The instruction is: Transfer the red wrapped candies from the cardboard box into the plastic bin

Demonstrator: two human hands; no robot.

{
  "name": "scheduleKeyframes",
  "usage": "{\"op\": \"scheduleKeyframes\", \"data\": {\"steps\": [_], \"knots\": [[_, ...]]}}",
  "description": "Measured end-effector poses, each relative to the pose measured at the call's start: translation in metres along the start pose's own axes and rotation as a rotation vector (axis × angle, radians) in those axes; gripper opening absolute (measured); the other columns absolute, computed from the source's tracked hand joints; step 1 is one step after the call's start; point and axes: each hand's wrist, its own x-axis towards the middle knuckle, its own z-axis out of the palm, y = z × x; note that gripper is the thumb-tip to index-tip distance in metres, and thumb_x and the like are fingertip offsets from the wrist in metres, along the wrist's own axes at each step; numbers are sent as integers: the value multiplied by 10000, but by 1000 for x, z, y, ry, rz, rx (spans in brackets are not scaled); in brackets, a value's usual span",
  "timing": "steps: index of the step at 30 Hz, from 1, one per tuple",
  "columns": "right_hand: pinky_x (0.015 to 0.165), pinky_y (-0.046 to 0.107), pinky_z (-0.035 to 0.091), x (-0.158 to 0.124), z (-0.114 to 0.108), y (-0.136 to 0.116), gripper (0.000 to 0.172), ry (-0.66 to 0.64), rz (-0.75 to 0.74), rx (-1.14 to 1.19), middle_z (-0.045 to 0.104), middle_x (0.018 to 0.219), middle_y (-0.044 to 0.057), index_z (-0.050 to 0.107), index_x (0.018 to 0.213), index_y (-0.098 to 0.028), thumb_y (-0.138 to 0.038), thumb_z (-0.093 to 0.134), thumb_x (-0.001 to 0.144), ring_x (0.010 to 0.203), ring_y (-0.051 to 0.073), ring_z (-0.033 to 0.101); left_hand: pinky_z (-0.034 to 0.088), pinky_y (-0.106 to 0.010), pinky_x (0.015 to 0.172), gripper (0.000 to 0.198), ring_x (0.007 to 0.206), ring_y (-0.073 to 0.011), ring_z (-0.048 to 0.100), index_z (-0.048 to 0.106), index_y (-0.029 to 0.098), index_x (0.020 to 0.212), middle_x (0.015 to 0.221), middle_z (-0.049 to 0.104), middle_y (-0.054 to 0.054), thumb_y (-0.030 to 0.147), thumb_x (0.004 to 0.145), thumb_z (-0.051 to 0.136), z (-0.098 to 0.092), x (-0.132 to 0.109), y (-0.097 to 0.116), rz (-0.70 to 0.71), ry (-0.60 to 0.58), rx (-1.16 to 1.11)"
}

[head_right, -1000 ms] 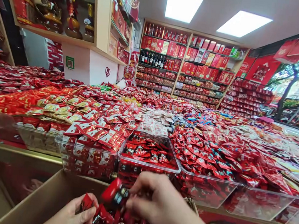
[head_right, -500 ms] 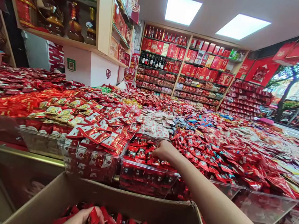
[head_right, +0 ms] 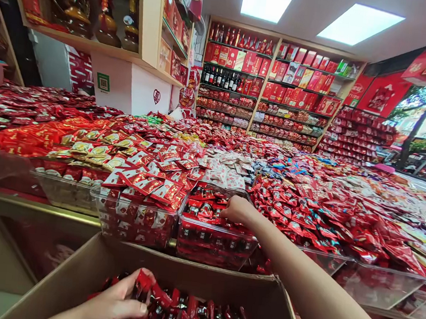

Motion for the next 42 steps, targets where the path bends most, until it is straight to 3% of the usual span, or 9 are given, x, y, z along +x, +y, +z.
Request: {"op": "scheduleKeyframes", "data": {"steps": [4,7,10,16,19,25,29,33,42], "knots": [[473,239,295,-25,-12,-6,203,161,-10,-74,574,581,59,575,581,-153,-342,523,633,539,146,497,388,-223,545,302,582,-90,487,438,165,888,681,529,31,159,625,587,5,-6,12,94,1,-26],[511,226,324,-67,-10,-22,208,332,-238,1,579,621,27,567,669,-176,-343,450,707,561,127,497,412,-246,553,328,602,-109,521,446,145,949,734,559,1,204,658,586,10,-10,20,133,-6,-10],[522,209,346,-111,20,-40,222,122,-479,173,578,615,0,561,672,-193,-334,409,753,558,108,497,416,-240,527,294,580,-115,543,472,145,925,722,574,1,222,665,585,13,-12,23,141,-16,-8],[526,211,377,-128,107,-52,384,-91,-433,508,589,759,26,492,1026,-174,-350,533,688,600,118,504,393,-213,473,187,544,-127,554,533,137,830,657,591,1,230,670,561,19,-15,19,80,-115,98],[531,196,376,-119,117,-51,235,-160,-497,662,566,710,8,573,857,-171,-331,549,685,608,105,489,381,-214,477,171,570,-148,566,558,138,812,665,612,-17,205,655,559,21,-19,23,34,-164,98],[650,227,396,-113,112,-47,188,-144,-534,924,556,775,26,622,750,-160,-323,576,668,721,122,506,379,-262,655,352,913,-237,522,500,131,1028,1020,542,-115,266,705,460,17,-27,35,-145,-433,-504],[558,218,402,-113,125,-48,241,-239,-328,1136,563,701,14,575,786,-151,-352,579,653,621,105,511,338,-174,538,180,610,-78,540,524,158,926,776,575,-24,242,776,469,16,-22,26,-116,-239,-554],[390,182,330,-114,132,-49,330,-351,-122,1284,518,523,-22,499,756,-136,-458,438,725,391,54,421,365,-207,601,120,594,-66,506,497,155,814,689,558,8,159,715,565,19,-15,22,37,-42,-462],[450,187,359,-110,127,-46,248,-256,-182,1304,510,546,-25,533,724,-130,-373,547,675,474,64,454,362,-187,622,224,679,-70,482,456,168,749,727,533,36,120,625,637,23,-15,25,150,30,-227]]}}
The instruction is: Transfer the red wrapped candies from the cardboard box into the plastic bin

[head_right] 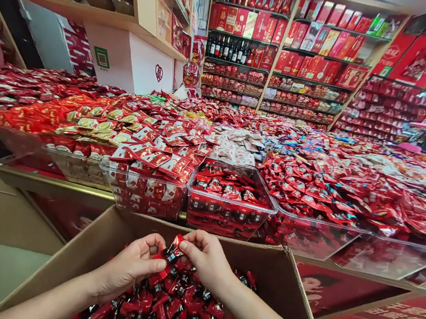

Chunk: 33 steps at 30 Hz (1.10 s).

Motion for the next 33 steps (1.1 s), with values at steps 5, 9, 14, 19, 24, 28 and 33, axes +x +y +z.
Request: {"op": "scheduleKeyframes", "data": {"steps": [5,9,14,19,24,28,33], "knots": [[477,199,361,-1,2,-1,214,22,-61,-132,520,581,-15,537,737,-133,-343,520,700,504,73,454,378,-192,577,229,626,-56,468,449,175,863,796,540,17,138,681,584,0,0,-2,-16,-60,68],[520,199,361,-7,1,-13,176,-5,-139,-343,529,636,-4,553,743,-138,-298,483,726,559,77,440,375,-189,554,232,635,-69,486,457,157,825,776,552,9,155,655,615,1,-1,-4,11,-84,98],[521,192,369,-18,-2,-29,118,9,-215,-486,536,669,-5,508,808,-159,-231,467,724,568,80,444,370,-204,530,196,597,-95,524,463,157,779,652,558,21,244,674,603,0,-1,1,-15,-47,81],[572,197,383,-30,-1,-37,183,-143,-305,-746,577,735,-9,568,812,-207,-131,532,649,633,98,493,366,-202,518,186,515,-65,468,513,133,725,602,537,25,293,676,595,-1,-2,5,-25,-44,42],[580,205,412,-31,-23,-81,88,-41,-350,-759,597,693,1,599,735,-191,-204,535,677,630,105,533,345,-200,485,218,476,-65,471,504,151,741,586,539,27,368,724,517,-2,-2,0,-76,-53,-16],[525,239,428,-9,-74,-126,205,421,-297,-758,615,648,36,583,771,-156,-322,546,657,573,133,553,320,-191,461,237,465,-69,476,496,146,732,564,537,31,357,667,581,-6,1,-9,-84,-46,75],[449,209,413,33,-109,-139,156,448,79,-1096,622,547,62,624,643,-116,-227,516,644,472,128,553,301,-190,450,270,451,-70,464,479,146,724,549,513,40,357,622,613,-10,6,-20,-100,-123,187]]}}
